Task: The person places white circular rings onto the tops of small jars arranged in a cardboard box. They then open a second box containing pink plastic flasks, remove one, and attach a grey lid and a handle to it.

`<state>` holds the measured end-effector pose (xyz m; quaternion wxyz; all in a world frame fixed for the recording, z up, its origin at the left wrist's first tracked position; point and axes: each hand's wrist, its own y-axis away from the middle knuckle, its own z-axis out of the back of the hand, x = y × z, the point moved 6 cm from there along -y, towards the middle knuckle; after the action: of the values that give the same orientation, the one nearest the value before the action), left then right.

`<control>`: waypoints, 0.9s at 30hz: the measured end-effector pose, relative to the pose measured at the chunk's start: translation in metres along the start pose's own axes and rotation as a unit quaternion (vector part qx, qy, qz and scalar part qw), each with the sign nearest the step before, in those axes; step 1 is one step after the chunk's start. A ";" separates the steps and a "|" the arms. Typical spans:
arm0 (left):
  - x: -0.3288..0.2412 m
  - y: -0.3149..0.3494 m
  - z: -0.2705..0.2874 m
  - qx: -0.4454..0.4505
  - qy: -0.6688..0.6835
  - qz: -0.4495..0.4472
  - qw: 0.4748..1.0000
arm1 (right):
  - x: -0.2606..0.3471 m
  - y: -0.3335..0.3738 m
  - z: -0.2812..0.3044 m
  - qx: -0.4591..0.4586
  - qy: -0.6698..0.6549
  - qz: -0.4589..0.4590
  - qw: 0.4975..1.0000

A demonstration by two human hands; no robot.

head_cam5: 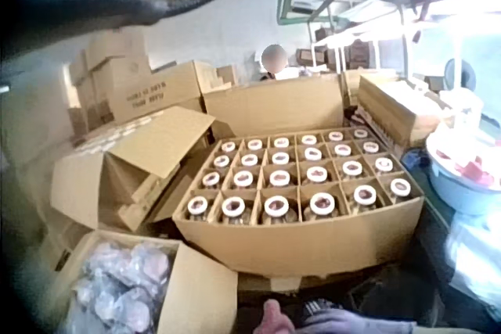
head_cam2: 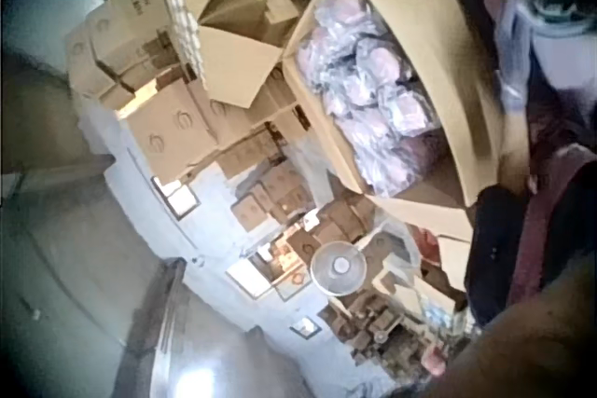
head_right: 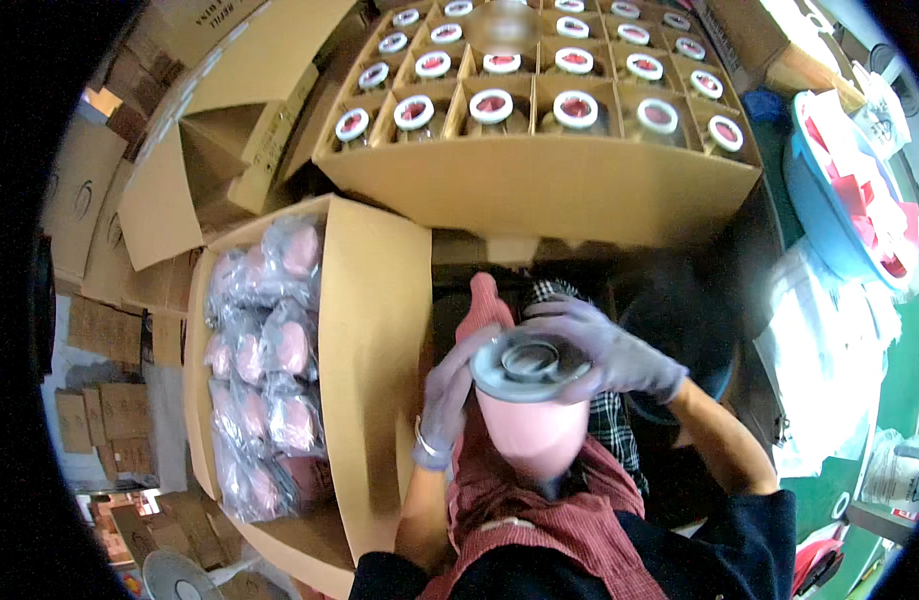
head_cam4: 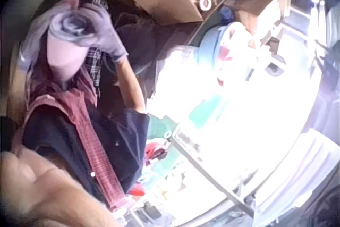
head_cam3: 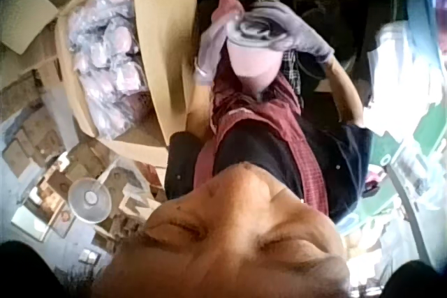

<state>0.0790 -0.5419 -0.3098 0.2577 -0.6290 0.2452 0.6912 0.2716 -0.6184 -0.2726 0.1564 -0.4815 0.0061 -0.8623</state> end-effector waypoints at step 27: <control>-0.007 -0.013 0.002 0.093 -0.049 -0.081 0.991 | -0.025 0.013 -0.032 -0.040 -0.384 -0.210 0.898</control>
<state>0.0868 -0.5311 -0.3026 0.3821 -0.5850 0.2440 0.6725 0.2609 -0.6281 -0.3123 -0.0577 -0.7715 -0.1212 -0.6219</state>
